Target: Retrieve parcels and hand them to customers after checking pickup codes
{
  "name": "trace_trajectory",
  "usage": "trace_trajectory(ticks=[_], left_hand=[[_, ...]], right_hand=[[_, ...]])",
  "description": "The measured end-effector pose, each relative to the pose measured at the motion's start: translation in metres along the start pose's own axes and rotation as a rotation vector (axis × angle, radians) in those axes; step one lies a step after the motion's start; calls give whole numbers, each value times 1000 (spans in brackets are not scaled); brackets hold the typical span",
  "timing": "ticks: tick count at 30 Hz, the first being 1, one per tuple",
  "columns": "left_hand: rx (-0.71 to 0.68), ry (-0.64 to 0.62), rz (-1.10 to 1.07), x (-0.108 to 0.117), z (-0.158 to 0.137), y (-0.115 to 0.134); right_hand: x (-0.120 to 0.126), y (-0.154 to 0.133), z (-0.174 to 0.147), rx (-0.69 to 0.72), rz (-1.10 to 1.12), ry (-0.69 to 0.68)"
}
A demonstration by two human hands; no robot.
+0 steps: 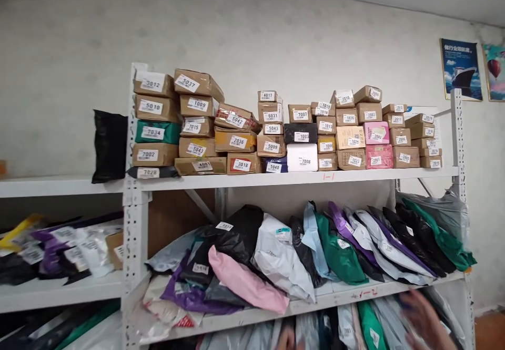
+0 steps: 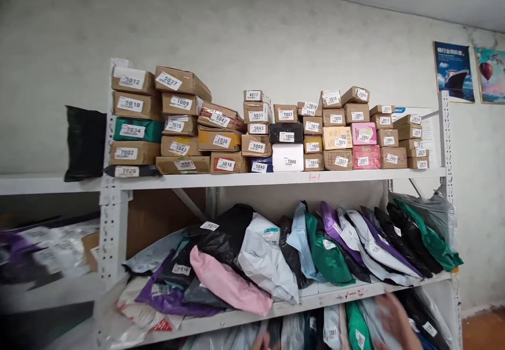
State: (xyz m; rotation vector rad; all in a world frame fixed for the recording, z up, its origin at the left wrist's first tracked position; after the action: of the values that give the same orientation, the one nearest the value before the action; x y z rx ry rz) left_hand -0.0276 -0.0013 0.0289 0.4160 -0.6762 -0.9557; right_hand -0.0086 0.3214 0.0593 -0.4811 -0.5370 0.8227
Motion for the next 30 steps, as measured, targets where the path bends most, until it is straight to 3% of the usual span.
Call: trace_trajectory(ticks=[2,4,6,9,12,15,18,22,25,30], left_hand=[[-19,29,-12,23,57,-11],[-118,90,-19,53,116,0],[-287,104,24,85,171,27],[-460,107,193,127,241,70],[-607,80,412,154,300,106],[-637,151,540,169,349,135],[-569,281,559,176,387,157],[-545,289,571,171,417,169],[-569,283,564,165,430,169],[-582,232,597,155,443,164]], right_hand=[[-9,-42,30,96,33,-29],[-19,-97,83,209,69,46],[-33,-154,142,310,59,76],[-61,-220,221,362,88,15],[-92,-267,286,336,-17,38],[-127,-306,348,347,-175,166],[-162,-335,404,315,-289,307],[-192,-354,450,140,-301,433],[-199,-357,467,106,-259,475],[-198,-353,481,167,-260,499]])
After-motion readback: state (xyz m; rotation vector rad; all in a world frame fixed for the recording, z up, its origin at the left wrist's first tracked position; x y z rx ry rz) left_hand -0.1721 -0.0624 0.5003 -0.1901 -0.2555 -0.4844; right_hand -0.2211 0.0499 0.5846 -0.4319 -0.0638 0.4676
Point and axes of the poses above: each hand's wrist, its own z-axis towards the middle knuckle, its own x-axis out of the back of the hand, y = z × x, the point moved 4 cm from there along z, towards the middle knuckle, and after that the axes turned 14 degrees about -z, right-handed, at the moved point
